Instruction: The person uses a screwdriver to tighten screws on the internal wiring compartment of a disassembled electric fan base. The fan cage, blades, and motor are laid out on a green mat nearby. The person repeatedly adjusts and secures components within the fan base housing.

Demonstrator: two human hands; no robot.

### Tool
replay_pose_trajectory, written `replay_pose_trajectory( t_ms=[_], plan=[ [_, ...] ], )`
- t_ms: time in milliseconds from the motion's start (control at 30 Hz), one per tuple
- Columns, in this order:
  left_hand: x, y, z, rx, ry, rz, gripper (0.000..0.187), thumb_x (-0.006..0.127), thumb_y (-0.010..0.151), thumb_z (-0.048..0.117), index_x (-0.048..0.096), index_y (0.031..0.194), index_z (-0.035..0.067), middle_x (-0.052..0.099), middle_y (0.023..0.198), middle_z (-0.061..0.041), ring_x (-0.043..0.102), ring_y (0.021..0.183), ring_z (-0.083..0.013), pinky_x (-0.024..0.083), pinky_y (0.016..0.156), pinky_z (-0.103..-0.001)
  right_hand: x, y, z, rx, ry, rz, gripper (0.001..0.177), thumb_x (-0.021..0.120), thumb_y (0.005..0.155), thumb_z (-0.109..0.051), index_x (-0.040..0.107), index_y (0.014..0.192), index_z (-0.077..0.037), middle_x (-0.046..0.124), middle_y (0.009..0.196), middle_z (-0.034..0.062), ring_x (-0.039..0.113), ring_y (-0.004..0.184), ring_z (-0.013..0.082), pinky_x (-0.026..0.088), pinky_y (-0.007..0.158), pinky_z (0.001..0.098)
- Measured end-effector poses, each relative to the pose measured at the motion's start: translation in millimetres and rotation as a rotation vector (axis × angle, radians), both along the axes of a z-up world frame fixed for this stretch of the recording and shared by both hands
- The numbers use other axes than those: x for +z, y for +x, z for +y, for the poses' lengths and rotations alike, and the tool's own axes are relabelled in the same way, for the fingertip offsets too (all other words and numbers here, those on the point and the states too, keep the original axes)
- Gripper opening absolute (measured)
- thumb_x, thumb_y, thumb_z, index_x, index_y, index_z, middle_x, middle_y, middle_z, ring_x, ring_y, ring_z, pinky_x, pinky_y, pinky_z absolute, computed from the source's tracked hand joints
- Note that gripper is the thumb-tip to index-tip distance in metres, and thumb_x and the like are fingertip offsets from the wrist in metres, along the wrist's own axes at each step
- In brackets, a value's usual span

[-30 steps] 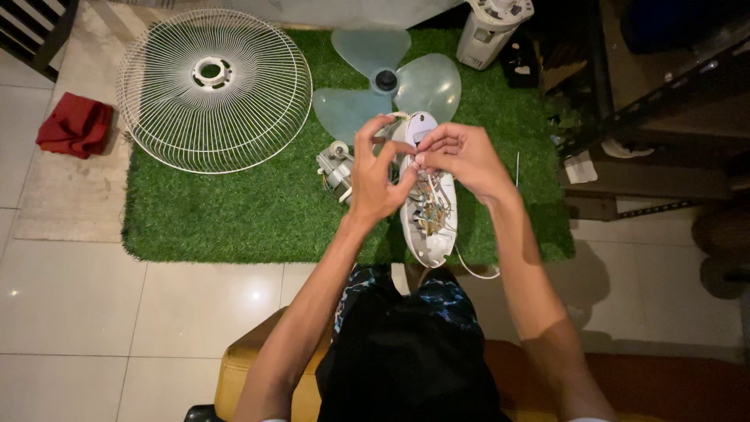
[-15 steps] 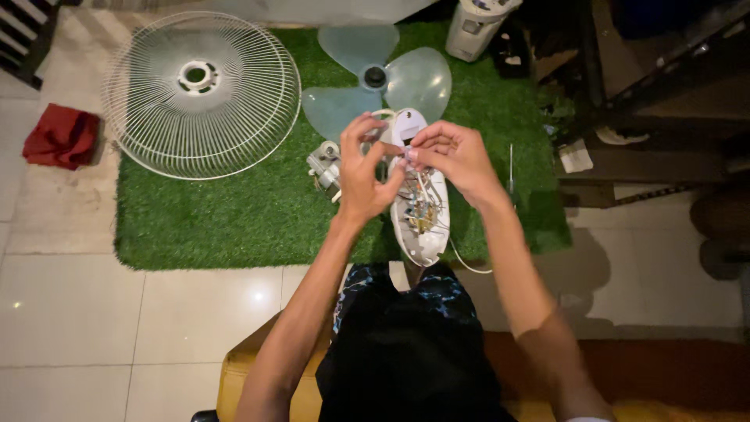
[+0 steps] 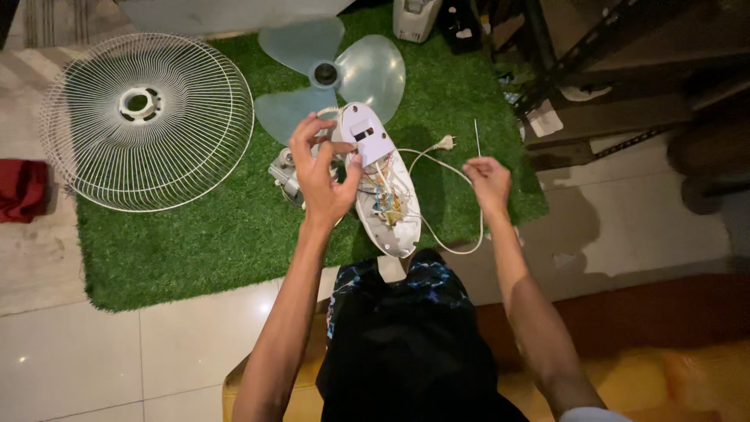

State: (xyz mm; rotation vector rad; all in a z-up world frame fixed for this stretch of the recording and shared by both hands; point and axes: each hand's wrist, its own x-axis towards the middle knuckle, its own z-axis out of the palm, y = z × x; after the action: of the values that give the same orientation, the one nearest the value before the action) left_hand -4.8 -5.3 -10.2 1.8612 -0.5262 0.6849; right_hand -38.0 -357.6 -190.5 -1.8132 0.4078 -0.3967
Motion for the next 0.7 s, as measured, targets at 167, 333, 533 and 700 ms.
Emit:
replay_pose_trajectory(
  t_ms=[167,333,533,700],
  plan=[
    [-1,-1,1,0.007,0.015,-0.002,0.014,0.076,0.082,0.006,0.07,0.095,0.004,0.054,0.133,-0.016,0.045,0.142,-0.0396,0.051,0.108,-0.048,-35,-27,-23,-0.218,-0.484,0.114,0.04,0.087,0.078,-0.01,0.069,0.114,-0.005,0.065,0.108,0.0133,0.066,0.091,0.025,0.055,0.08,0.039],
    [2,-2,1,0.004,0.013,-0.007,0.014,0.077,0.082,0.005,0.07,0.095,0.004,0.054,0.133,-0.017,0.045,0.142,-0.0389,0.051,0.106,-0.047,-40,-35,-22,-0.098,-0.615,0.113,0.058,0.089,0.078,-0.013,0.062,0.129,-0.004,0.064,0.11,0.0183,0.063,0.103,0.0361,0.052,0.088,0.047],
    [5,-4,3,0.058,0.06,-0.057,0.017,0.079,0.078,0.005,0.07,0.092,0.005,0.055,0.131,-0.015,0.047,0.14,-0.0375,0.047,0.111,-0.05,-40,-24,-35,-0.003,-0.736,0.199,0.052,0.084,0.081,-0.015,0.066,0.127,0.001,0.067,0.106,0.0261,0.066,0.095,0.0444,0.053,0.082,0.0502],
    [3,-2,2,0.013,-0.019,-0.041,0.016,0.077,0.08,0.007,0.071,0.094,0.005,0.054,0.13,-0.015,0.047,0.141,-0.0388,0.053,0.104,-0.043,3,-14,-48,-0.048,-0.154,0.28,0.034,0.059,0.102,-0.015,0.068,0.131,0.0,0.072,0.086,0.0161,0.067,0.07,0.0251,0.051,0.058,0.0382]
  ],
)
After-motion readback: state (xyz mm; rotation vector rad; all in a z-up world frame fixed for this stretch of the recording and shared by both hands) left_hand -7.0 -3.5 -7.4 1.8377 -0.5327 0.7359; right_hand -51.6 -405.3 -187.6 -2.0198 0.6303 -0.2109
